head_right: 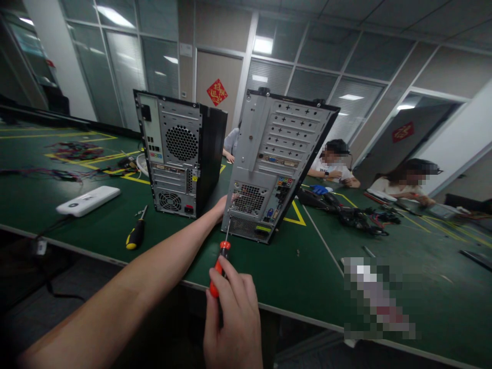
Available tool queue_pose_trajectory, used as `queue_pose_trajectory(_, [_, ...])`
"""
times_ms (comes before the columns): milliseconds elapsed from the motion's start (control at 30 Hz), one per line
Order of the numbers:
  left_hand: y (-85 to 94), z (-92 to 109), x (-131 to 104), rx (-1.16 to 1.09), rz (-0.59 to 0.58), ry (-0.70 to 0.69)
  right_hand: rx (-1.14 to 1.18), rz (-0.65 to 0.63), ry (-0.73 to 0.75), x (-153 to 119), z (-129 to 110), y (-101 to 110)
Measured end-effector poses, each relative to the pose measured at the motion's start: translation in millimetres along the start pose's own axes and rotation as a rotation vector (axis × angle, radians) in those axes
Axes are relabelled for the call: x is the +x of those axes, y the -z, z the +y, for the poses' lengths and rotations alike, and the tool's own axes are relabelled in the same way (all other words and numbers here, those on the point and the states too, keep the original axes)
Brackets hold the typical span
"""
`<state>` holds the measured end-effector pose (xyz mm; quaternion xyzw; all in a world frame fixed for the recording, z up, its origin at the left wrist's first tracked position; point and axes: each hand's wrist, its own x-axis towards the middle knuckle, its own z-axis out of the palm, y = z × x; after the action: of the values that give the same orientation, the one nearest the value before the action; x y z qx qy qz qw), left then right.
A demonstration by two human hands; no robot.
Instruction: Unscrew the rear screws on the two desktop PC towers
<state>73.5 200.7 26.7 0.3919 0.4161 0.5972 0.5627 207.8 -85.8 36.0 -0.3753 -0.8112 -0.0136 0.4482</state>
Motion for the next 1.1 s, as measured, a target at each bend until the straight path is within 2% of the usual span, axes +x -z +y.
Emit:
queue_pose_trajectory(233, [1.2,-0.3,-0.4,-0.019,-0.038,0.001,0.01,-0.036,-0.041,-4.4,1.1,-0.7])
queue_pose_trajectory(633, [-0.7,1.4,-1.8,-0.032,0.001,0.011,-0.033,-0.105,0.035,-4.4,7.6,0.4])
queue_pose_trajectory(967, [-2.2,1.8,-2.2,-0.028,0.011,0.002,-0.016,-0.077,0.004,-3.7,4.5,0.4])
queue_pose_trajectory(1100, [-1.9,3.7,-4.2,-0.042,0.009,0.025,-0.011,-0.014,-0.049,-2.7,2.3,-2.2])
